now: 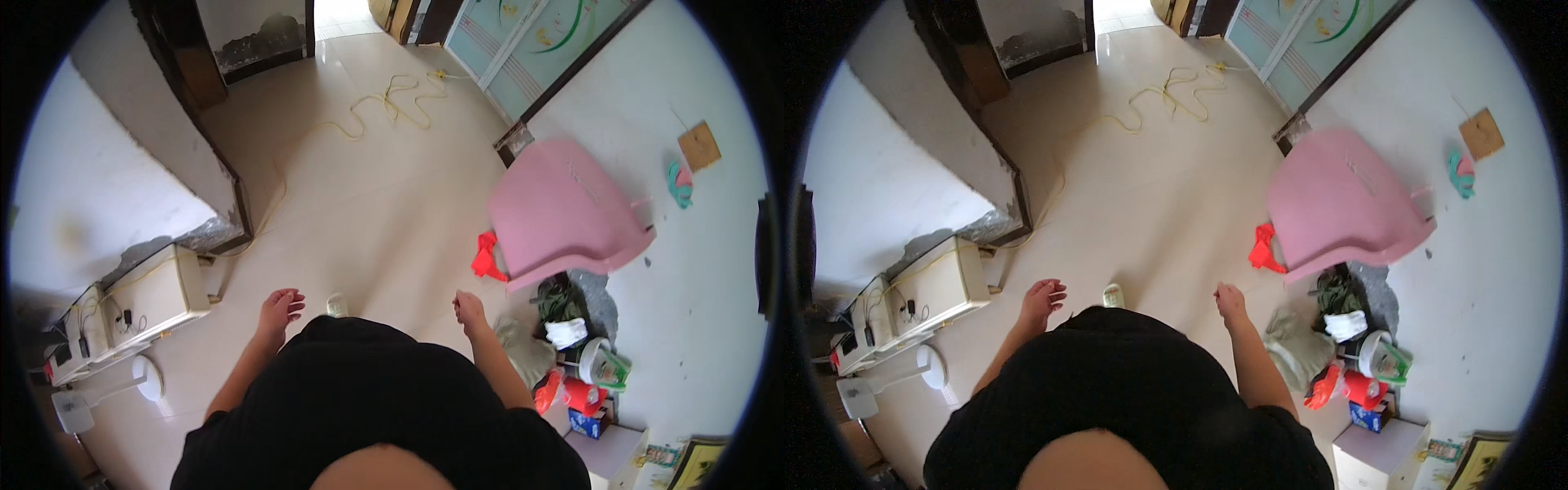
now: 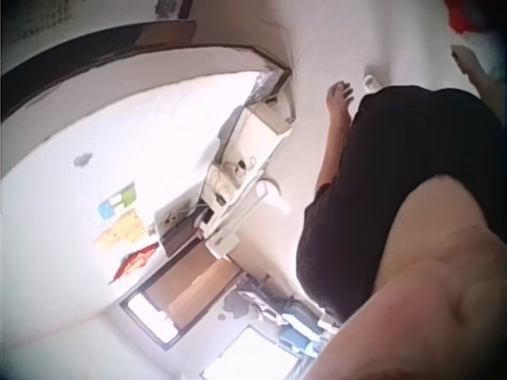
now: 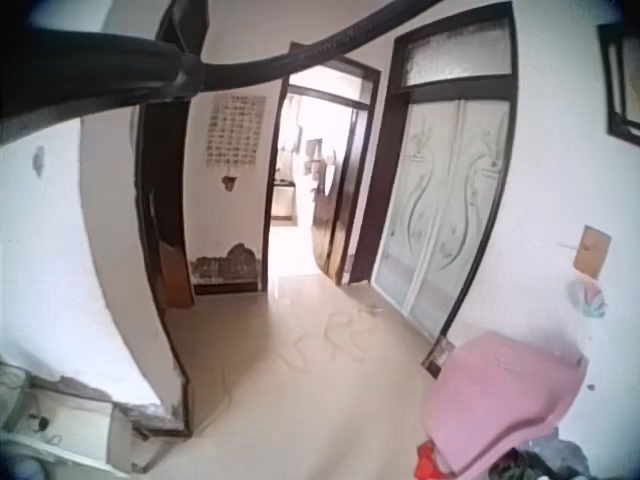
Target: The person removes corn kernels from cobs by hand, placing the kernels into a bowl and discarding the cobs. Then the person walks to the kitchen, washes hands, and wipes the countertop with a cloth.
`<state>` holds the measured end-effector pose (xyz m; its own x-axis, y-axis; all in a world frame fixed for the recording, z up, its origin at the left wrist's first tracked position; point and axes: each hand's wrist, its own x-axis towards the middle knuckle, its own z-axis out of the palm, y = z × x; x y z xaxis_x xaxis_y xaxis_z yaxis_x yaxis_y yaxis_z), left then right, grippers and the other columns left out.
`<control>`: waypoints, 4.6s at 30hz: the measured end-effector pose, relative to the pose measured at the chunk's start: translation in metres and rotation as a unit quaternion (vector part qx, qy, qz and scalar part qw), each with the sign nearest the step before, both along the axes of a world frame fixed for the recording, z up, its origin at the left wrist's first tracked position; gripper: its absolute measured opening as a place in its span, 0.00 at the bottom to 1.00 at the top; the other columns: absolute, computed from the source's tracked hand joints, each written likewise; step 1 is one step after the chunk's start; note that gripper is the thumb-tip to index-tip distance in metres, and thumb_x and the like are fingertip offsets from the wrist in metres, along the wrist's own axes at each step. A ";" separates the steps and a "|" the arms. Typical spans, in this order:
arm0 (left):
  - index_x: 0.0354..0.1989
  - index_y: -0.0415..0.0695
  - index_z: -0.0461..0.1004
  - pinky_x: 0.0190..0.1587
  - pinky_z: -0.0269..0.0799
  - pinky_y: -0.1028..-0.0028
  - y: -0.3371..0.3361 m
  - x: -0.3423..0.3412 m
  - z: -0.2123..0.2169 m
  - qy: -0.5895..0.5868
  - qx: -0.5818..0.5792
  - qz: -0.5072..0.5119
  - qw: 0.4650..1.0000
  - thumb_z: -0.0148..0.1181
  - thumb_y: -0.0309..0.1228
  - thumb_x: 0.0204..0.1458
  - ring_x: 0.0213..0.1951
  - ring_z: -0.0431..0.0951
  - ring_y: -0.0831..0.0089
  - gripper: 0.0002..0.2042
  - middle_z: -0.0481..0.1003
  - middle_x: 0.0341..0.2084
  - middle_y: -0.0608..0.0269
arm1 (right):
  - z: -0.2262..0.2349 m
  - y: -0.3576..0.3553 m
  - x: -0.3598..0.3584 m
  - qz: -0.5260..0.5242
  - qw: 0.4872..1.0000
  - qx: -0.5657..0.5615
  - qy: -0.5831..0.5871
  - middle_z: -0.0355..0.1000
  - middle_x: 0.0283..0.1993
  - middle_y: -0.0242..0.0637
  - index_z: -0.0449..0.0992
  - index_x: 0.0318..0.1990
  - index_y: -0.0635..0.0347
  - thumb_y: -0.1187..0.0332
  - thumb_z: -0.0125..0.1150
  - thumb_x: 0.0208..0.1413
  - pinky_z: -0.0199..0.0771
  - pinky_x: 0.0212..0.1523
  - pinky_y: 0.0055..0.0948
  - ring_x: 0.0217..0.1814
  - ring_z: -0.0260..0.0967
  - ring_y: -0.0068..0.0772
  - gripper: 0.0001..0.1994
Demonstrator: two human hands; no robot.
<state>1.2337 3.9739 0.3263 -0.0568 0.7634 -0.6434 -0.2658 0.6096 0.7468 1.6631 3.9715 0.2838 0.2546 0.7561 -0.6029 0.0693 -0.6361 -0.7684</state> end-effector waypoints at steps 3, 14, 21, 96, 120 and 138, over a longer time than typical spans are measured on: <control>0.40 0.43 0.68 0.35 0.66 0.76 0.121 0.003 0.026 0.018 0.046 -0.082 0.995 0.45 0.33 0.55 0.35 0.72 0.75 0.09 0.73 0.34 0.63 | 0.004 0.063 0.024 -0.029 0.998 -0.030 -0.044 0.55 0.13 0.25 0.64 0.23 0.56 0.57 0.46 0.54 0.48 0.12 0.20 0.12 0.49 0.18 0.14; 0.39 0.43 0.68 0.35 0.66 0.76 0.475 0.026 0.019 0.039 0.011 -0.044 0.998 0.46 0.34 0.55 0.35 0.72 0.74 0.10 0.73 0.34 0.62 | -0.046 0.415 0.046 -0.076 0.994 -0.083 0.016 0.54 0.11 0.27 0.62 0.18 0.54 0.60 0.44 0.50 0.48 0.10 0.22 0.10 0.49 0.20 0.13; 0.42 0.40 0.67 0.38 0.66 0.74 0.665 0.005 0.035 0.056 0.050 -0.062 0.995 0.44 0.32 0.56 0.37 0.72 0.72 0.11 0.72 0.36 0.60 | 0.000 0.755 -0.016 0.078 0.991 0.109 -0.002 0.56 0.13 0.26 0.62 0.18 0.54 0.57 0.44 0.55 0.49 0.13 0.21 0.13 0.50 0.19 0.17; 0.42 0.41 0.67 0.36 0.67 0.73 2.892 -0.346 -0.056 0.075 -0.069 0.143 0.985 0.46 0.38 0.53 0.35 0.72 0.73 0.15 0.73 0.36 0.62 | -0.016 3.046 -0.377 0.329 0.944 -0.013 -0.008 0.60 0.14 0.29 0.68 0.22 0.59 0.57 0.47 0.55 0.55 0.14 0.22 0.13 0.55 0.21 0.17; 0.45 0.42 0.66 0.35 0.68 0.78 3.512 -0.560 0.003 0.023 0.002 0.202 0.979 0.46 0.35 0.55 0.35 0.73 0.75 0.14 0.73 0.37 0.61 | 0.033 3.762 -0.686 0.348 0.932 0.074 0.063 0.57 0.13 0.26 0.66 0.22 0.57 0.59 0.46 0.55 0.48 0.12 0.19 0.12 0.50 0.18 0.15; 0.42 0.42 0.67 0.35 0.68 0.80 4.050 -0.756 0.039 0.016 0.131 0.081 0.988 0.46 0.32 0.56 0.34 0.72 0.79 0.10 0.73 0.35 0.64 | 0.009 4.107 -0.782 0.156 0.987 -0.003 0.026 0.57 0.13 0.26 0.65 0.23 0.56 0.59 0.45 0.57 0.49 0.12 0.19 0.11 0.49 0.18 0.14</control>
